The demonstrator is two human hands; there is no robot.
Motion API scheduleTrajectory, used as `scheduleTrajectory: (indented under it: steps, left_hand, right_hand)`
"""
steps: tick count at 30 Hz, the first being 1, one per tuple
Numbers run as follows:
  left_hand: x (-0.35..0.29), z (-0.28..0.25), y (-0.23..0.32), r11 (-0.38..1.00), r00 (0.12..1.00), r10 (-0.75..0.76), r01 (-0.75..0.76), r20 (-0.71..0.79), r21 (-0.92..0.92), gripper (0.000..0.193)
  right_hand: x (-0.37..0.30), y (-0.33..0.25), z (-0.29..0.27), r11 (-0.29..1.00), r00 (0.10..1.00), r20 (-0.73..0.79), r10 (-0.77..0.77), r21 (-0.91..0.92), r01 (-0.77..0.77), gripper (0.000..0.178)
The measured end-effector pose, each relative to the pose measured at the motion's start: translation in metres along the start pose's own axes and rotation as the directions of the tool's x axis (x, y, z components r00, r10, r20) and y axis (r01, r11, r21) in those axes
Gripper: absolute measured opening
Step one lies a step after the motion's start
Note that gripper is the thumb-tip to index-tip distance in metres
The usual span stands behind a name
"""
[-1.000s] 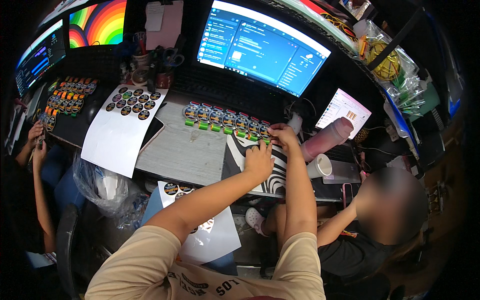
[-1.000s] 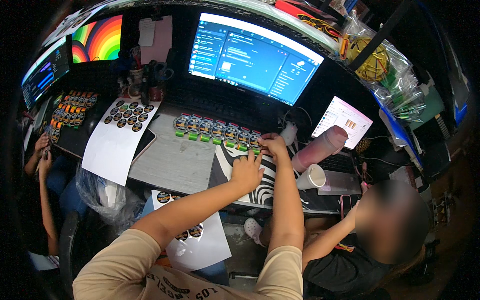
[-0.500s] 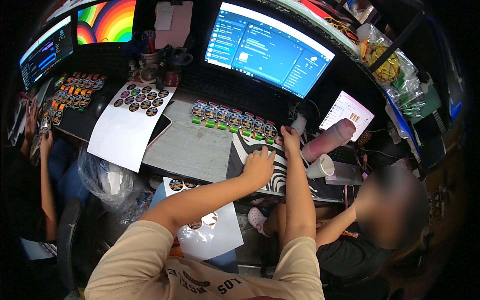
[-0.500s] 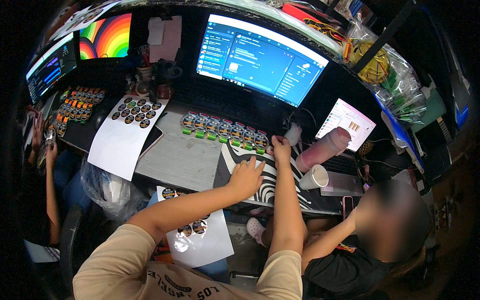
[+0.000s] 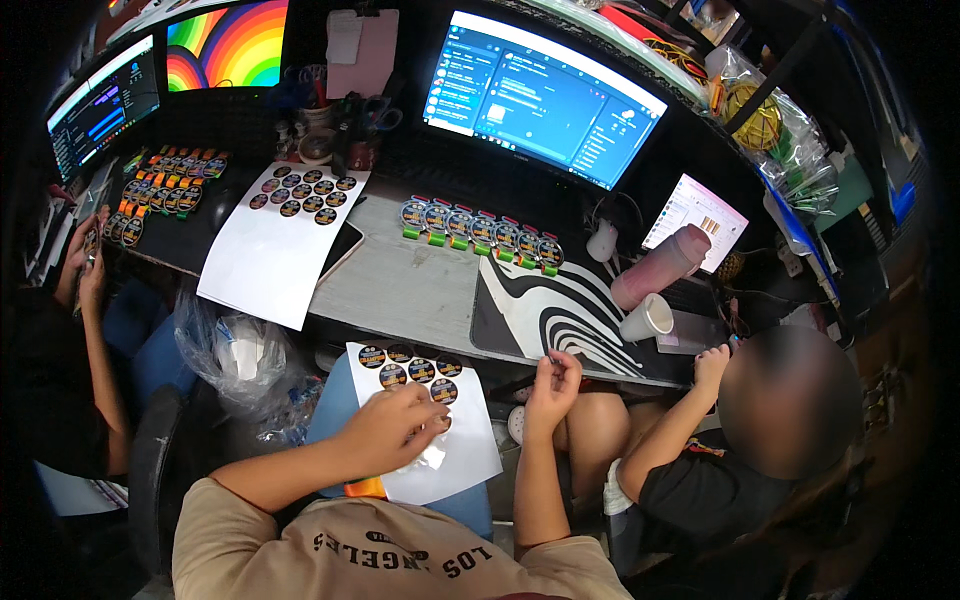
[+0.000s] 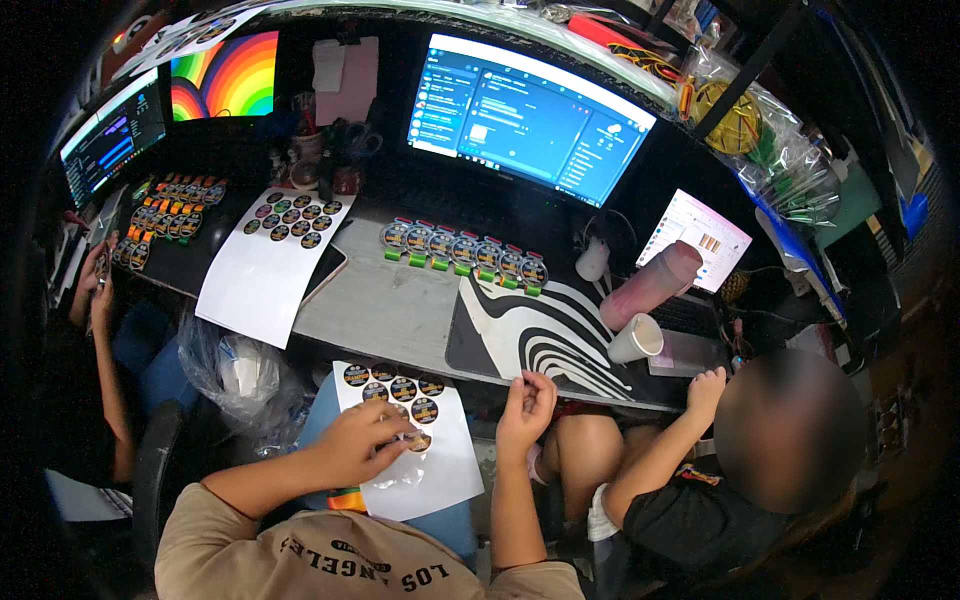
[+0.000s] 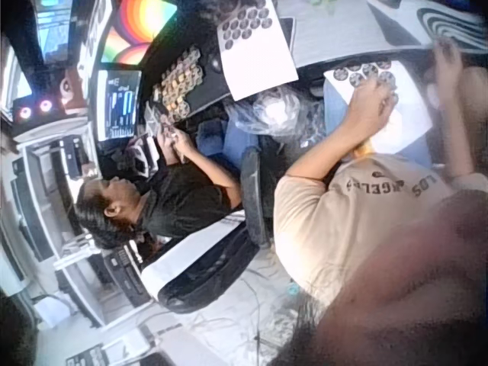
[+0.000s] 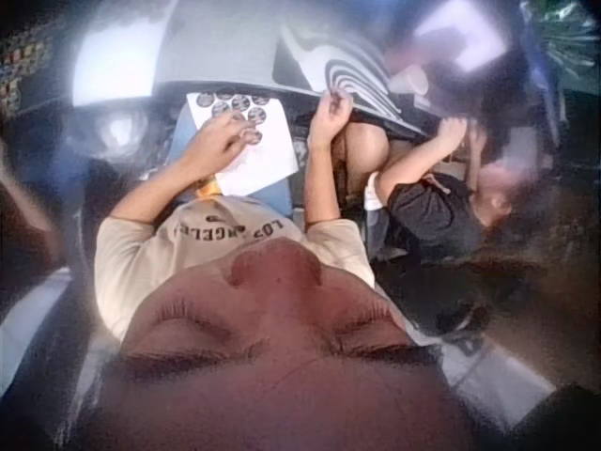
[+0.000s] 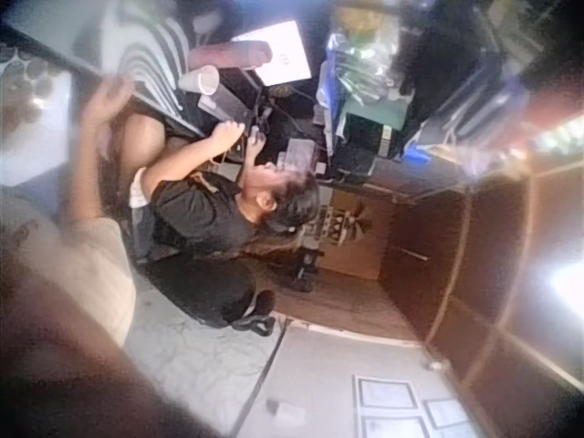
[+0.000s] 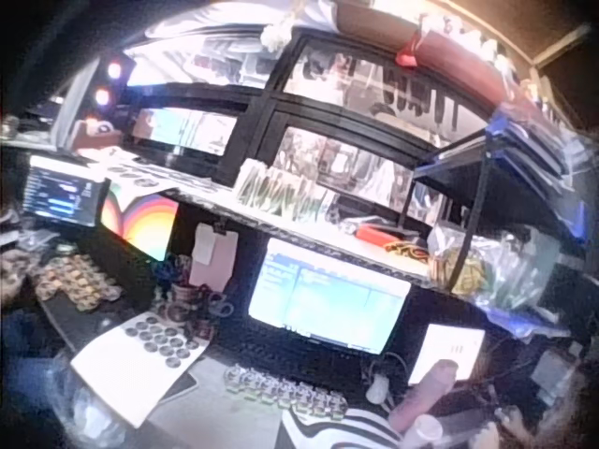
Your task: The person assembles medals by attaching circular stickers to colorful ribbons. They repeatedly pick a sticker, align it with a ribbon, and press it into place, then set the finished medal on the desk. The process is repeated for multiple units.
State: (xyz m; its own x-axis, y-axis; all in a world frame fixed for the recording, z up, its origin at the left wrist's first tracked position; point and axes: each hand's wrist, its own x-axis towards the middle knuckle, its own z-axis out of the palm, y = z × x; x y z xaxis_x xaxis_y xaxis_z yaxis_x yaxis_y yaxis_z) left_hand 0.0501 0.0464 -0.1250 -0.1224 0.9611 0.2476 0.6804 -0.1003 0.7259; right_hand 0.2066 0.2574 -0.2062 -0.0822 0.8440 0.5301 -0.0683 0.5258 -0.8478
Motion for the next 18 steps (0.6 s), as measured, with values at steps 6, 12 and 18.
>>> scheduleTrajectory:
  steps: [6, 12, 18]
  left_hand:
    - [-0.034, -0.024, -0.018, 0.969, 0.955, -0.242, 0.246, -0.173, -0.003, 0.018]
    - [-0.068, -0.033, -0.052, 0.891, 0.904, -0.416, 0.427, -0.096, 0.154, 0.020]
    - [-0.098, -0.013, -0.091, 0.822, 0.832, -0.532, 0.463, 0.157, 0.333, 0.030]
  right_hand:
    - [-0.040, -0.003, -0.014, 0.985, 0.989, 0.074, 0.131, 0.106, -0.138, 0.010]
    - [-0.054, -0.014, -0.033, 0.993, 0.985, 0.133, 0.114, -0.024, -0.111, 0.007]
    - [-0.088, -0.045, -0.033, 0.979, 0.932, 0.332, 0.146, -0.184, -0.088, 0.010]
